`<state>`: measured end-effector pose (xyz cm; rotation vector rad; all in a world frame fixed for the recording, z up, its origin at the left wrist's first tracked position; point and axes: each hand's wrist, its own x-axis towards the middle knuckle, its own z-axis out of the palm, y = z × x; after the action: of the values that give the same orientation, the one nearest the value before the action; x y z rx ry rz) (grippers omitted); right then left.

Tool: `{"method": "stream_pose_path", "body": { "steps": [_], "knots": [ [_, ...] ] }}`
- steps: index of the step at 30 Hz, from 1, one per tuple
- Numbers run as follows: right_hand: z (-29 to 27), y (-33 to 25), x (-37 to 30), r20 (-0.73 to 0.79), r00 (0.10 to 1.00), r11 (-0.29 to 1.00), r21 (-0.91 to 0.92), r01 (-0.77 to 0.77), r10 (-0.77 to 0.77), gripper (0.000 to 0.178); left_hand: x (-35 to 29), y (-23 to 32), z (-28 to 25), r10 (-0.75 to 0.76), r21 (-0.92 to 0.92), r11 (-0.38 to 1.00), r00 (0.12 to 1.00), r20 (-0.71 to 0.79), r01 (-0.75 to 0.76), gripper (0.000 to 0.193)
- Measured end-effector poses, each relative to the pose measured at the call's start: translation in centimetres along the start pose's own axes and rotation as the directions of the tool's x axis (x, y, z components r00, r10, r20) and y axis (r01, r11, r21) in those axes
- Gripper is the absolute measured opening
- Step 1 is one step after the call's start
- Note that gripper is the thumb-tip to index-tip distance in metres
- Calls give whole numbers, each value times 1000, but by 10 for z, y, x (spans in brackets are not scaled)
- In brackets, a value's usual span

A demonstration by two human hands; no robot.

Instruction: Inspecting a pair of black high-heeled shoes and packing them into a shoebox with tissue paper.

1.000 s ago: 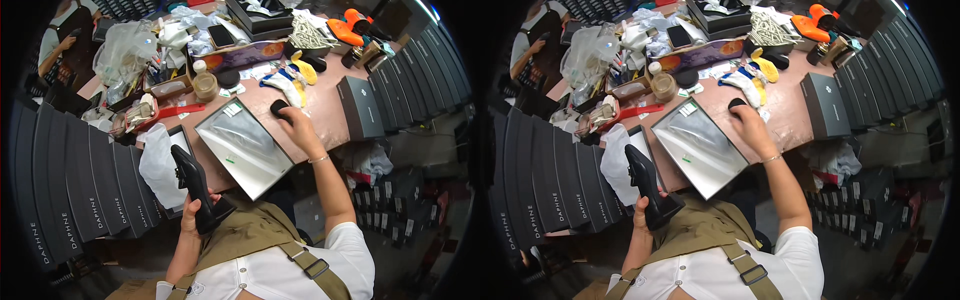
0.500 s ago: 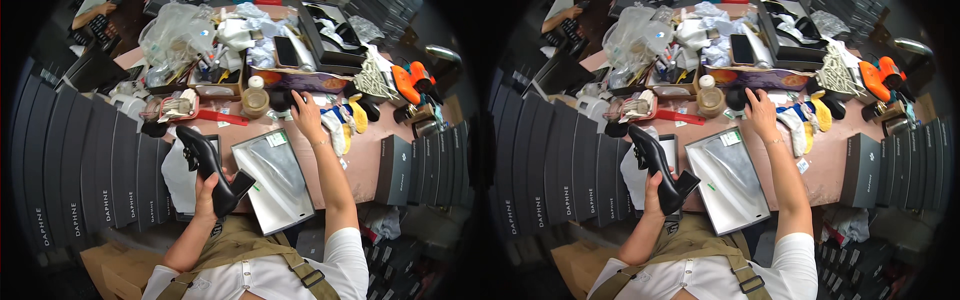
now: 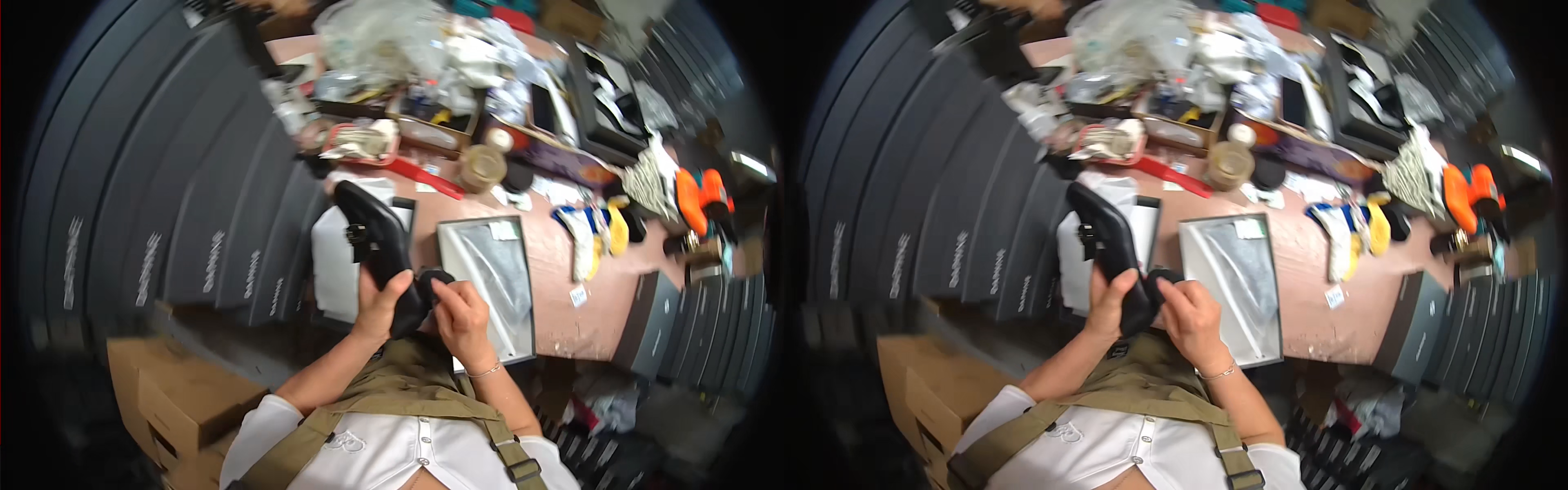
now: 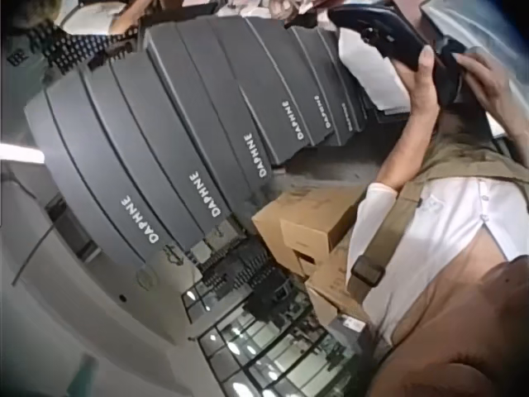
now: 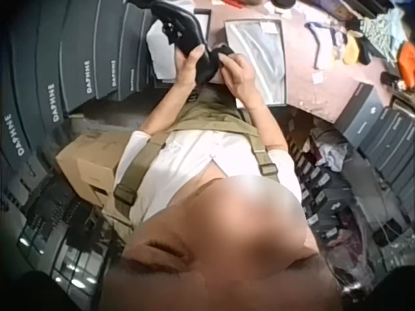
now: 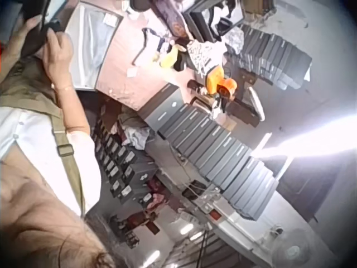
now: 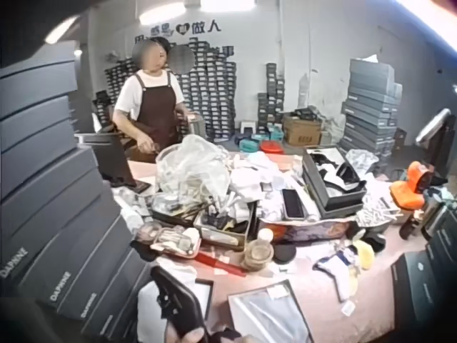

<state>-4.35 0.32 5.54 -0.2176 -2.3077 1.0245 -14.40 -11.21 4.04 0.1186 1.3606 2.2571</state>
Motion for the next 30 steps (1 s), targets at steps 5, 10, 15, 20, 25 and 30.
{"method": "stream_pose_path", "body": {
  "steps": [5,10,15,20,25,30],
  "knots": [
    [35,-35,-20,13,1000,1000,-7,13,-13,29,-43,5,-42,-9,-19,1000,994,-109,7,51],
    [51,-40,-47,47,996,991,-108,83,-79,26,-63,5,-66,73,-146,986,996,-55,-80,53],
    [63,-80,-58,156,975,968,-172,184,-158,21,-67,-1,-97,99,-246,964,995,-33,-104,60],
    [69,-69,-49,225,970,928,-333,164,-91,20,-59,-39,-102,69,-292,953,996,-49,-80,66],
    [88,-101,-69,241,969,964,-245,106,-45,20,-50,-29,-121,15,-429,903,999,-35,-29,55],
    [86,-72,-54,217,974,924,-357,140,-63,22,-59,-16,-115,63,-409,907,992,-105,-101,54]
  ]
}}
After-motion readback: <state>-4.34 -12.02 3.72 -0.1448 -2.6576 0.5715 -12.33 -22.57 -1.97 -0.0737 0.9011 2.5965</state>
